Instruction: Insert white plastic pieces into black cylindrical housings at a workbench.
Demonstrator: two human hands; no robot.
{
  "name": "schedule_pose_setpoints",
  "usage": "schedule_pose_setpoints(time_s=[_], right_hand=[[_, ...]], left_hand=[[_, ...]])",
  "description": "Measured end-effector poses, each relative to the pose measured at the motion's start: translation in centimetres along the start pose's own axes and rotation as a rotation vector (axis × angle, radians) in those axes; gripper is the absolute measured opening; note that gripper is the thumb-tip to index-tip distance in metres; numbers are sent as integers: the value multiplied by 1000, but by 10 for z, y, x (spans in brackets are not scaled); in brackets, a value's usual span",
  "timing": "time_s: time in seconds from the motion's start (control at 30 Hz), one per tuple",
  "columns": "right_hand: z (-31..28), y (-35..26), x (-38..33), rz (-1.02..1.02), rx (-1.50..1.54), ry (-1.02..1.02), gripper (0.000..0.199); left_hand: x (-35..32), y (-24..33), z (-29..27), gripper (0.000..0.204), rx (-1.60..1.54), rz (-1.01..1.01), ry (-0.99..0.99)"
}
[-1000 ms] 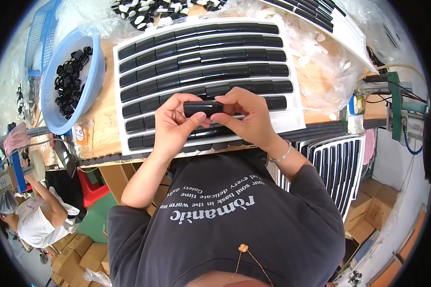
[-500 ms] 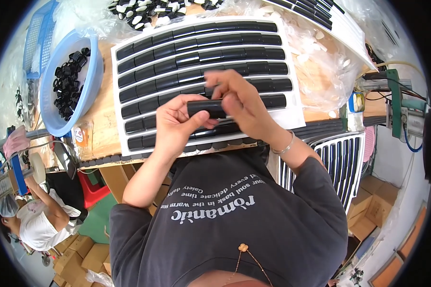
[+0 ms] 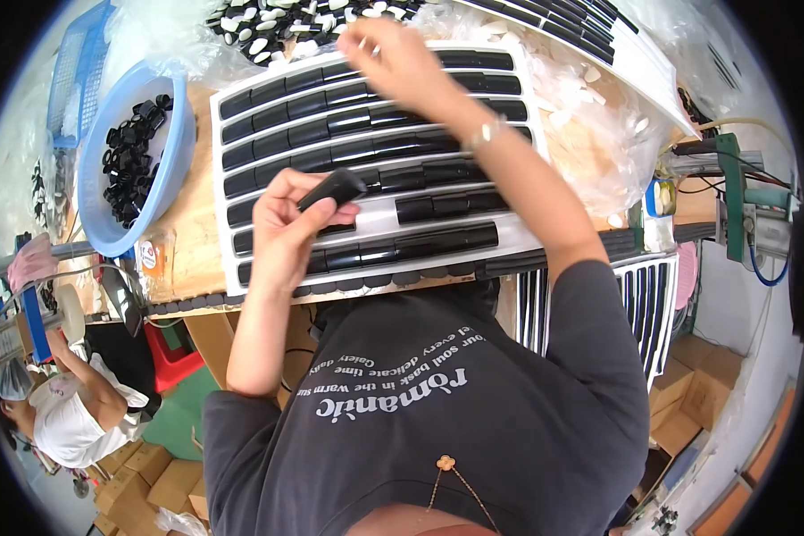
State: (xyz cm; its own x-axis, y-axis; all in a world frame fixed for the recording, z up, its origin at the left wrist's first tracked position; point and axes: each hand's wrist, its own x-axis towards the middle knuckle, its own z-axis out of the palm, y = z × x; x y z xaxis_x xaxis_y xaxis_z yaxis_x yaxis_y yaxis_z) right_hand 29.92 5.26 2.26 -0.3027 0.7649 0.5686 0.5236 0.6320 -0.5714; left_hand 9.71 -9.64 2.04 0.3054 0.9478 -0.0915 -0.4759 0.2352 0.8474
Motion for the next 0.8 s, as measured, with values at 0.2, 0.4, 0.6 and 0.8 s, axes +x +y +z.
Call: schedule_pose_setpoints(time_s=[0.2, 0.4, 0.6, 0.8], right_hand=[[32, 167, 53, 303, -545, -229, 22], [25, 120, 55, 141, -604, -210, 23], [42, 137, 62, 174, -703, -30, 19], [-8, 88, 58, 393, -162, 102, 19]], left_hand=[[-23, -6, -25, 19, 422, -21, 160], [-16, -36, 4, 24, 1185, 162, 129], [-1, -59, 15, 25, 1405, 496, 31], [-12, -48, -1, 36, 1611, 460, -67]])
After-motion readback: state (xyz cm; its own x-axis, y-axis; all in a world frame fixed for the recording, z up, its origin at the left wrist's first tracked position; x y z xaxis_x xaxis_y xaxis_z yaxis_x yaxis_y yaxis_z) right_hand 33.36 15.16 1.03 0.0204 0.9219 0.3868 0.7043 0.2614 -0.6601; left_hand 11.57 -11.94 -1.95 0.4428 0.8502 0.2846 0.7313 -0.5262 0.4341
